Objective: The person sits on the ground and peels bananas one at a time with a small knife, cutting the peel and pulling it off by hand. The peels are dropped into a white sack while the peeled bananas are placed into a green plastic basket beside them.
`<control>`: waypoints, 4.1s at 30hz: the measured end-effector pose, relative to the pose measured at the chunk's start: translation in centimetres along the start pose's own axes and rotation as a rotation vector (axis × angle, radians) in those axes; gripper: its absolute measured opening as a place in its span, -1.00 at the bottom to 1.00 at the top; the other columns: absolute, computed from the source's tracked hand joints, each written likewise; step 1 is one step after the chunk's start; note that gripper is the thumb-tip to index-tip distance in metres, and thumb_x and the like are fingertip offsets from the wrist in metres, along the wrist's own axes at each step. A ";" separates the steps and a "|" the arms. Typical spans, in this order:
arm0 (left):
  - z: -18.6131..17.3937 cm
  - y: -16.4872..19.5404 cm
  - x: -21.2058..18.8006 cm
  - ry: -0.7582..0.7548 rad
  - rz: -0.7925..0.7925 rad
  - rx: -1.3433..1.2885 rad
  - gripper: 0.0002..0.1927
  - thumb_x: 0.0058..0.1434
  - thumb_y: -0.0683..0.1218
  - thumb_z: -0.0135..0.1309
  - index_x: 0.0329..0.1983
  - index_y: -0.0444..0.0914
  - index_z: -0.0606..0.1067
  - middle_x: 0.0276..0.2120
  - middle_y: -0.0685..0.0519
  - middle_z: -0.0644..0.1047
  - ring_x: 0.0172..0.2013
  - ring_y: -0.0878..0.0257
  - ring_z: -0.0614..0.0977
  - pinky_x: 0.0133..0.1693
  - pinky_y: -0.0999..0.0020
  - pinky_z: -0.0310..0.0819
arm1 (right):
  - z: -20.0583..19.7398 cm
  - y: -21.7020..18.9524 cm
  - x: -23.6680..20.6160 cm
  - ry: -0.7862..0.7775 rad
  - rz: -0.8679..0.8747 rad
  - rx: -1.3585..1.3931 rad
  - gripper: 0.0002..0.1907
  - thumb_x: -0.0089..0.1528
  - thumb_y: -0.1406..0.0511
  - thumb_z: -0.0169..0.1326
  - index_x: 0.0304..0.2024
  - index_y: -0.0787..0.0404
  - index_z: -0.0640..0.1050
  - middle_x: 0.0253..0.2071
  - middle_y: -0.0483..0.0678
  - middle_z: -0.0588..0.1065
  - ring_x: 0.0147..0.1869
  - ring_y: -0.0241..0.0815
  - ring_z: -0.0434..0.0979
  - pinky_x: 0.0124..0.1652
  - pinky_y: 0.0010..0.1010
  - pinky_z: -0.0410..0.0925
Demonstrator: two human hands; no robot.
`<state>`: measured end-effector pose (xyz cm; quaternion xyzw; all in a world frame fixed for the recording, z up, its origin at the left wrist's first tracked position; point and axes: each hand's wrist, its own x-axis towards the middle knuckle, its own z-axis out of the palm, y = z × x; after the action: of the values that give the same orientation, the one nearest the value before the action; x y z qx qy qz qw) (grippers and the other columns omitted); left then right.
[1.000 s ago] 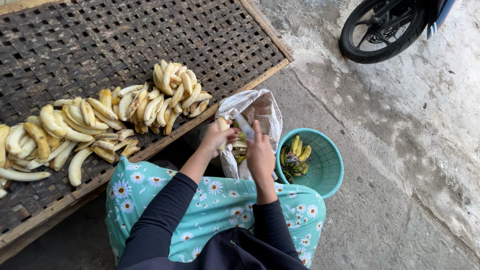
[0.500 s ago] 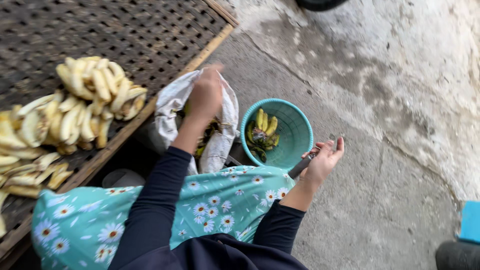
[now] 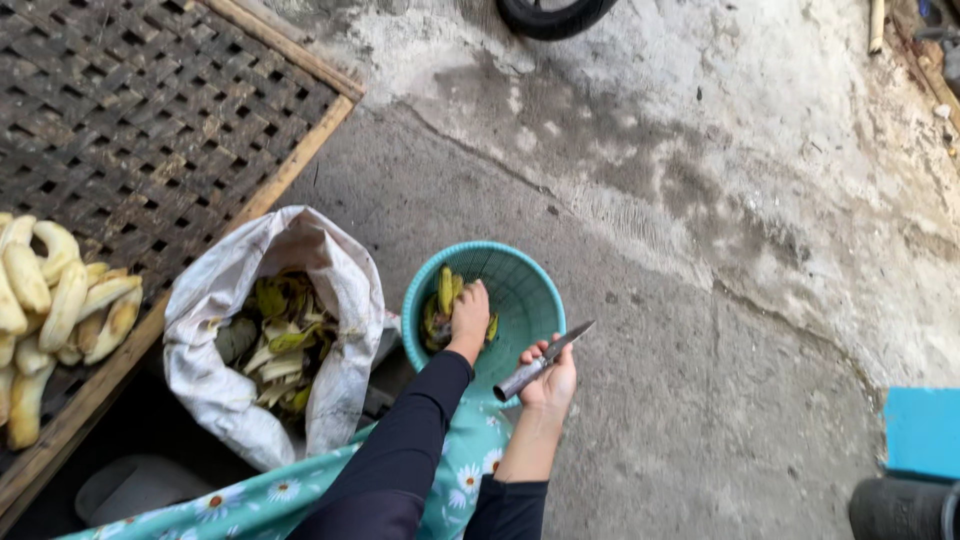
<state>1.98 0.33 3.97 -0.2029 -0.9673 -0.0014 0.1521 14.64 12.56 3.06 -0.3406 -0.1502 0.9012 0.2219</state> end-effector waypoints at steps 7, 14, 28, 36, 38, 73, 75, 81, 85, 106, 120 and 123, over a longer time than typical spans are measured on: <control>-0.4 0.1 1.1 -0.245 -0.158 -0.081 -0.45 0.35 -0.13 -0.15 0.39 -0.42 0.27 -0.20 -0.02 0.57 -0.24 0.14 0.57 -0.21 0.25 0.51 | 1.0 1.6 -0.3 0.038 -0.010 -0.042 -0.65 0.47 0.02 -0.21 -0.04 0.12 0.38 -0.35 -0.09 0.34 -0.35 -0.19 0.30 -0.40 -0.35 0.27; 1.7 -4.4 0.7 -0.248 -0.761 -1.167 -0.60 0.28 -0.16 0.03 0.18 -0.29 0.36 -0.17 -0.04 0.52 -0.16 0.07 0.57 -0.12 0.08 0.48 | 1.9 2.1 -0.5 -0.010 -0.012 -0.060 -0.64 0.46 0.02 -0.22 0.01 0.13 0.38 -0.35 -0.08 0.34 -0.35 -0.19 0.30 -0.40 -0.33 0.27; -17.4 -18.2 -3.3 0.451 0.076 -0.720 -0.53 0.21 -0.08 0.18 0.22 -0.19 0.49 -0.01 0.05 0.55 0.08 0.13 0.56 0.35 -0.28 0.11 | 16.7 7.5 -15.0 -0.691 -0.272 -0.624 -0.42 0.48 0.16 -0.24 0.53 0.12 0.10 -0.32 -0.16 0.31 -0.45 -0.41 0.26 -0.54 -0.56 0.26; -21.6 -29.0 -11.7 0.539 0.252 -0.247 -0.66 0.29 -0.14 0.08 0.14 -0.16 0.52 0.02 0.12 0.56 0.23 0.21 0.53 0.41 -0.34 -0.11 | 19.3 13.9 -21.9 -1.165 -0.405 -1.155 -0.42 0.44 0.33 -0.07 0.52 0.23 0.22 -0.31 -0.16 0.30 -0.30 -0.40 0.23 -0.28 -0.57 0.22; -21.1 -30.3 -13.0 0.545 0.238 -0.206 -0.71 0.32 -0.15 0.06 0.10 -0.18 0.52 0.02 0.09 0.55 0.24 0.20 0.53 0.43 -0.32 -0.09 | 19.7 15.1 -23.1 -1.209 -0.492 -1.238 -0.45 0.42 0.33 -0.04 0.48 0.24 0.27 -0.31 -0.10 0.36 -0.26 -0.33 0.30 -0.21 -0.51 0.30; -12.6 -29.9 -14.7 0.159 -0.518 -1.559 -0.51 0.25 -0.20 0.19 0.25 -0.27 0.40 -0.05 -0.04 0.60 -0.12 0.26 0.64 -0.12 0.37 0.58 | 19.4 21.8 -16.7 -0.998 -0.049 -1.136 -0.65 0.32 0.35 0.16 0.15 0.24 0.46 -0.46 -0.25 0.39 -0.62 -0.50 0.25 -0.64 -0.56 0.13; -11.5 -29.2 -15.2 0.173 -0.412 -1.504 -0.60 0.29 -0.19 0.20 0.18 -0.30 0.44 -0.07 -0.01 0.62 -0.10 0.27 0.65 -0.08 0.38 0.57 | 19.5 21.6 -16.9 -1.000 -0.120 -1.151 -0.75 0.33 0.36 0.19 0.04 0.30 0.54 -0.48 -0.25 0.41 -0.58 -0.52 0.23 -0.60 -0.59 0.09; -8.8 -29.2 -15.4 0.073 -0.404 -1.911 -0.65 0.42 -0.08 0.07 0.20 -0.30 0.41 -0.02 0.07 0.56 -0.04 0.36 0.58 -0.01 0.44 0.52 | 19.2 21.0 -16.9 -0.906 -0.104 -1.140 -0.85 0.34 0.33 0.13 -0.12 0.31 0.56 -0.58 -0.23 0.39 -0.63 -0.45 0.28 -0.62 -0.58 0.13; -9.3 -29.8 -14.9 0.167 -0.435 -2.134 -0.61 0.44 -0.02 0.09 0.21 -0.32 0.37 -0.02 0.04 0.57 -0.08 0.33 0.53 -0.01 0.43 0.49 | 19.4 21.2 -16.7 -0.838 0.098 -0.931 -0.87 0.32 0.33 0.09 -0.14 0.28 0.54 -0.58 -0.22 0.36 -0.64 -0.43 0.28 -0.63 -0.54 0.20; -11.1 -33.0 -14.7 0.478 -1.008 -2.235 -0.64 0.31 -0.18 0.05 0.15 -0.12 0.35 -0.06 0.08 0.54 -0.06 0.24 0.57 -0.05 0.25 0.59 | 19.0 21.9 -16.2 -0.727 -0.161 -1.180 -0.54 0.24 0.33 0.12 0.20 0.12 0.42 -0.09 -0.21 0.51 -0.59 -0.46 0.33 -0.63 -0.56 0.23; -11.7 -29.6 -15.1 0.118 -0.437 -1.886 -0.69 0.34 -0.18 0.12 0.14 -0.26 0.46 -0.08 0.09 0.60 -0.06 0.38 0.62 -0.08 0.44 0.57 | 19.1 22.4 -19.2 -0.911 -0.279 -1.180 -0.87 0.35 0.35 0.12 -0.11 0.31 0.57 -0.45 -0.17 0.48 -0.49 -0.42 0.36 -0.50 -0.55 0.23; -11.1 -29.5 -15.2 0.105 -0.500 -1.899 -0.68 0.35 -0.12 0.09 0.15 -0.24 0.47 -0.09 0.13 0.60 -0.12 0.42 0.59 -0.11 0.45 0.55 | 18.7 22.6 -18.6 -0.861 0.030 -1.009 -0.85 0.36 0.33 0.11 -0.11 0.31 0.54 -0.52 -0.20 0.37 -0.57 -0.45 0.29 -0.58 -0.55 0.20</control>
<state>6.89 -33.44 11.76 -0.0301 -0.5713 -0.8194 -0.0361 7.59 -18.35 17.21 -0.0141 -0.6245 0.7788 -0.0573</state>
